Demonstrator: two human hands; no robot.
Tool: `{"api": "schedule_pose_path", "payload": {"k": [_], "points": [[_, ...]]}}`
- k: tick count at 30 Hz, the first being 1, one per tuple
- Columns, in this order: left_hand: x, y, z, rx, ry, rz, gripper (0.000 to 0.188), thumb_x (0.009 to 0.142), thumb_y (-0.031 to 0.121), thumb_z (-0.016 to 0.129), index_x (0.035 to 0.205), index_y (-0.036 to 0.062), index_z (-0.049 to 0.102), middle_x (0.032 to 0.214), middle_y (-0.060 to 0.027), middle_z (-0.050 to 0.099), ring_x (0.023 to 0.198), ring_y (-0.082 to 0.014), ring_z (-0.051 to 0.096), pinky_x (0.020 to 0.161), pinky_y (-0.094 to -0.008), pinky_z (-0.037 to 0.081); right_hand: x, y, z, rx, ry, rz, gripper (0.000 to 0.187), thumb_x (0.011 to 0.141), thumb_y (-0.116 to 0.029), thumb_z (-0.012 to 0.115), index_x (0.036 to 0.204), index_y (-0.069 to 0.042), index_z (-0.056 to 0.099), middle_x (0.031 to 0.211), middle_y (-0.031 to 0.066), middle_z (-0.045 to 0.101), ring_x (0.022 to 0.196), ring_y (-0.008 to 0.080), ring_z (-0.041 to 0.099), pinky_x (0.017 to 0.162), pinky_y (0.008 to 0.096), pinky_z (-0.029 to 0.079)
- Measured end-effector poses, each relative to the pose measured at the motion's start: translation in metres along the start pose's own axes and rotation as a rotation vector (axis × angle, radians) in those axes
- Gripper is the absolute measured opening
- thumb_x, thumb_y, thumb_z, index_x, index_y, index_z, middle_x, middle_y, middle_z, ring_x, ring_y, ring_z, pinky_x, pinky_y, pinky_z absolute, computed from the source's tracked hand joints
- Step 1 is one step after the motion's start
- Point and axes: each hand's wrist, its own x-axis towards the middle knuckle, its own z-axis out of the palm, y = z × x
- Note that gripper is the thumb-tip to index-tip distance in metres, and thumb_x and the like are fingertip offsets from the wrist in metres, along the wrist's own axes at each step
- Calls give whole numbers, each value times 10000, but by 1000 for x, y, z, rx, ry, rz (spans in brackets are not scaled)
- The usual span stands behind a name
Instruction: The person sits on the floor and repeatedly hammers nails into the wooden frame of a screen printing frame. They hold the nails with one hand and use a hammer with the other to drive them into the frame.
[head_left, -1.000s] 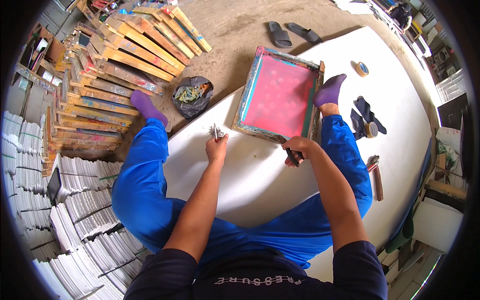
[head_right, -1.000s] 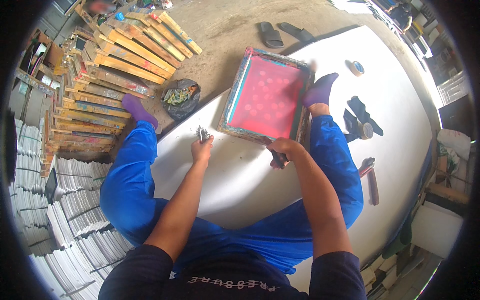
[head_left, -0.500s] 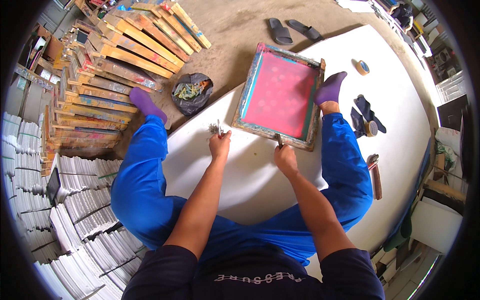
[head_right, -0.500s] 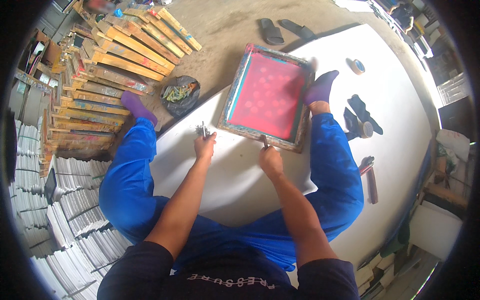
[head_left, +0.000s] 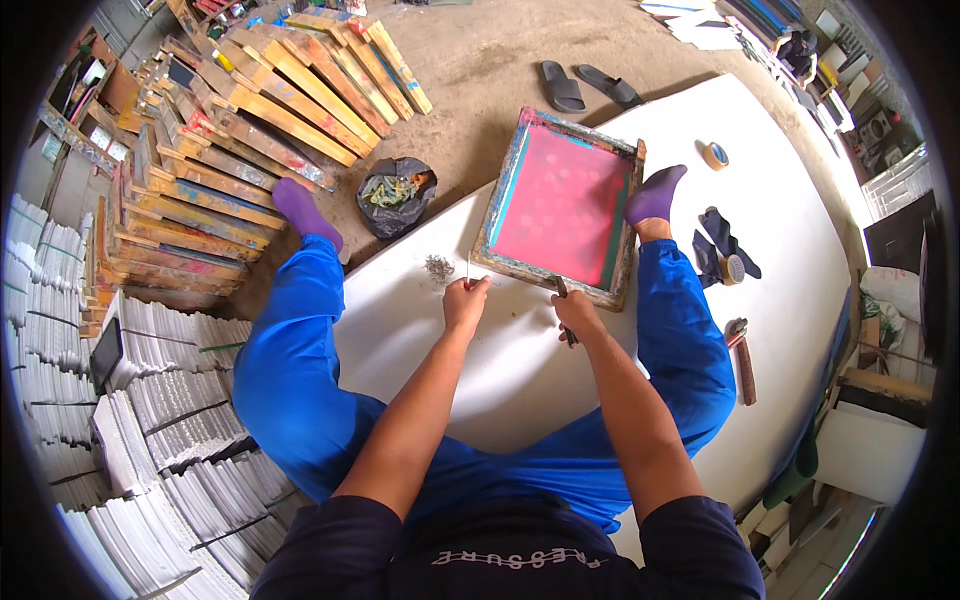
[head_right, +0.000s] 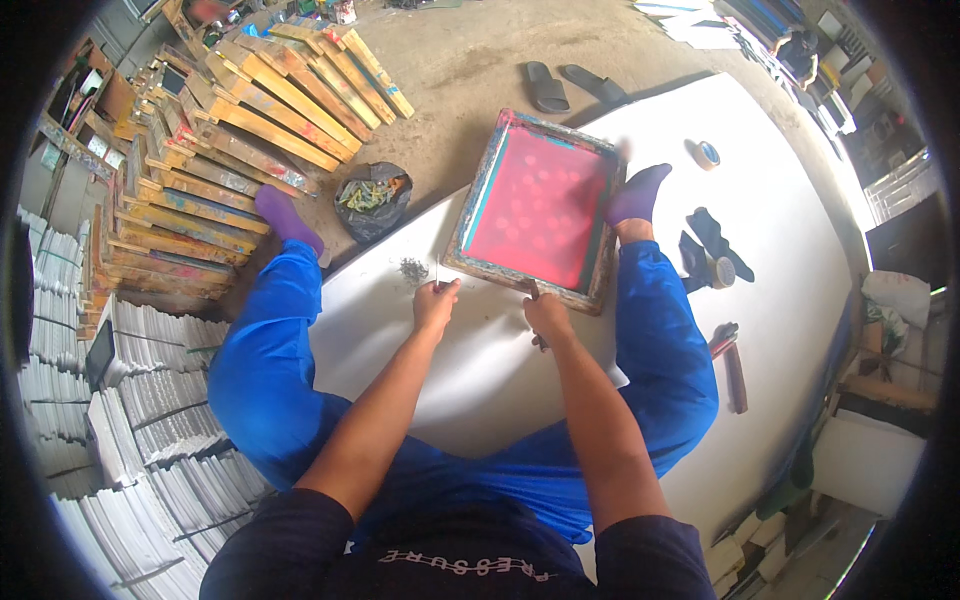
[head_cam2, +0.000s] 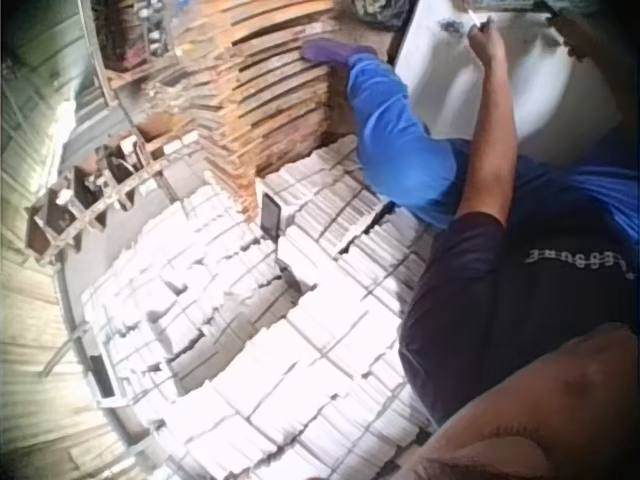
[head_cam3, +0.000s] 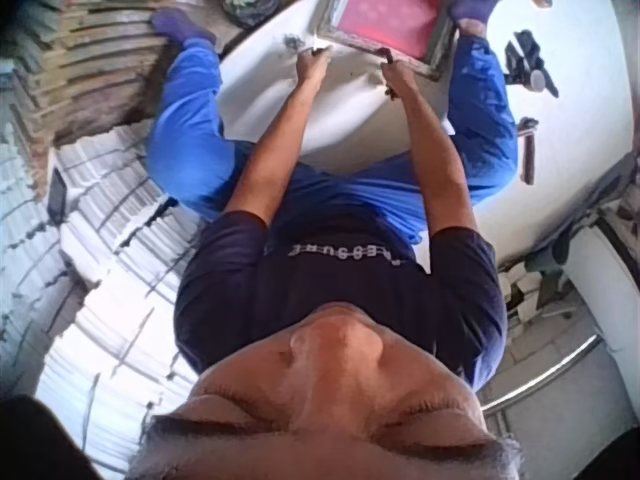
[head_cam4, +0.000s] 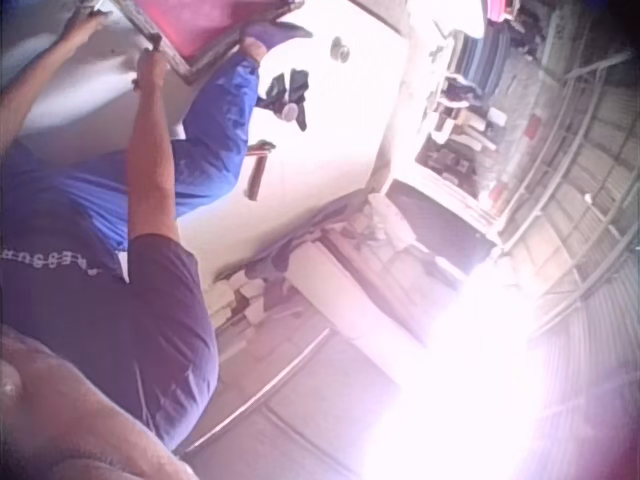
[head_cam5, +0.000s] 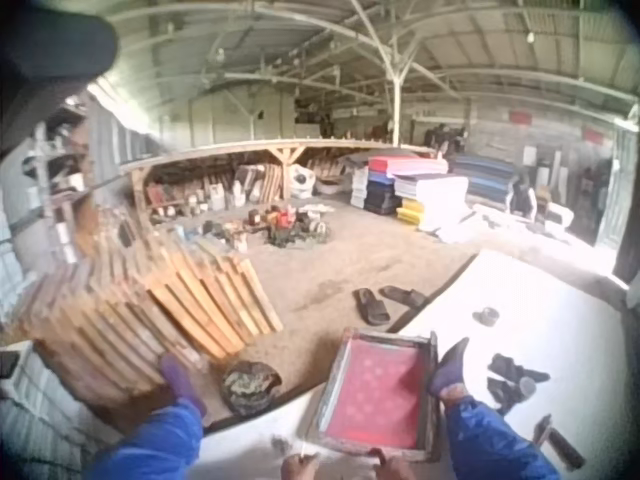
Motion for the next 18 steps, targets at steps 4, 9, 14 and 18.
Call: {"api": "schedule_pose_path", "payload": {"k": [4, 9, 14, 18], "points": [[-1, -1, 2, 191, 54, 61, 336, 861, 313, 747, 737, 15, 653, 675, -90, 668, 619, -190, 638, 612, -351, 495, 9, -7, -20, -83, -100, 26, 442, 962, -342, 558, 974, 98, 526, 707, 184, 604, 494, 323, 650, 353, 467, 468], [-2, 3, 5, 197, 30, 42, 334, 864, 315, 739, 735, 19, 653, 681, -101, 674, 644, -196, 647, 630, -355, 493, 12, -6, -19, 47, -166, 95, 335, 941, -279, 522, 935, 56, 510, 657, 180, 598, 467, 287, 618, 324, 437, 402], [0, -3, 14, 92, -23, -57, 313, 871, 304, 740, 781, 18, 651, 693, -84, 661, 576, -155, 578, 540, -323, 432, 40, 51, 35, -228, 338, -211, 396, 995, -335, 472, 944, 33, 608, 836, 285, 685, 677, 417, 691, 615, 555, 546], [6, -16, 7, 49, -20, -12, 307, 877, 297, 745, 847, 9, 643, 717, -71, 640, 414, -97, 445, 356, -283, 315, 4, 22, 51, -246, 425, -142, 448, 1009, -387, 453, 1000, 21, 636, 953, 301, 692, 922, 503, 663, 855, 551, 532]]}}
